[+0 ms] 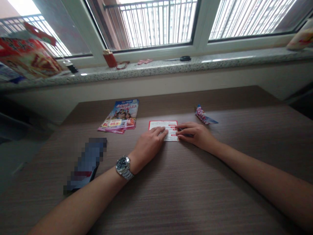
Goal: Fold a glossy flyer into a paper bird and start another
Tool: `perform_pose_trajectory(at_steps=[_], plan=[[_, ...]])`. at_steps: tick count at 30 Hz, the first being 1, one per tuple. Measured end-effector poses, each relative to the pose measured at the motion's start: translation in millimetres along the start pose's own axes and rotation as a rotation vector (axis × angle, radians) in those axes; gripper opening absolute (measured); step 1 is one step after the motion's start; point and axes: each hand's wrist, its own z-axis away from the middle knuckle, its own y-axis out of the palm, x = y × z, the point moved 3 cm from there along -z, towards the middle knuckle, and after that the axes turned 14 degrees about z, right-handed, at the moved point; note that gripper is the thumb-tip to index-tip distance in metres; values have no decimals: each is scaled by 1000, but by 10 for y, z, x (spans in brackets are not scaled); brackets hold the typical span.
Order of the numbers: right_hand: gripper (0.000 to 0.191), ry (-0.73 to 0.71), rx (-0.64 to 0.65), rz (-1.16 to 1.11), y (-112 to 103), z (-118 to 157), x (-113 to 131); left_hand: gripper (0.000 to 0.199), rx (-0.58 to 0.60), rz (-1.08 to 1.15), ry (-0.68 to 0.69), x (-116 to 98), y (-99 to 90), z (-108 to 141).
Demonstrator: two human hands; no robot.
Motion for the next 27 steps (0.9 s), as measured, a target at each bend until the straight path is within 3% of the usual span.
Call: perform_pose_trajectory(at_steps=[6, 15, 27], plan=[[12, 22, -1, -23, -46, -17, 57, 33, -24, 40, 20, -65, 17, 2], [18, -97, 37, -16, -17, -20, 133, 32, -53, 144, 11, -98, 38, 8], [26, -130, 70, -19, 33, 16, 122, 30, -54, 232, -40, -178, -84, 72]])
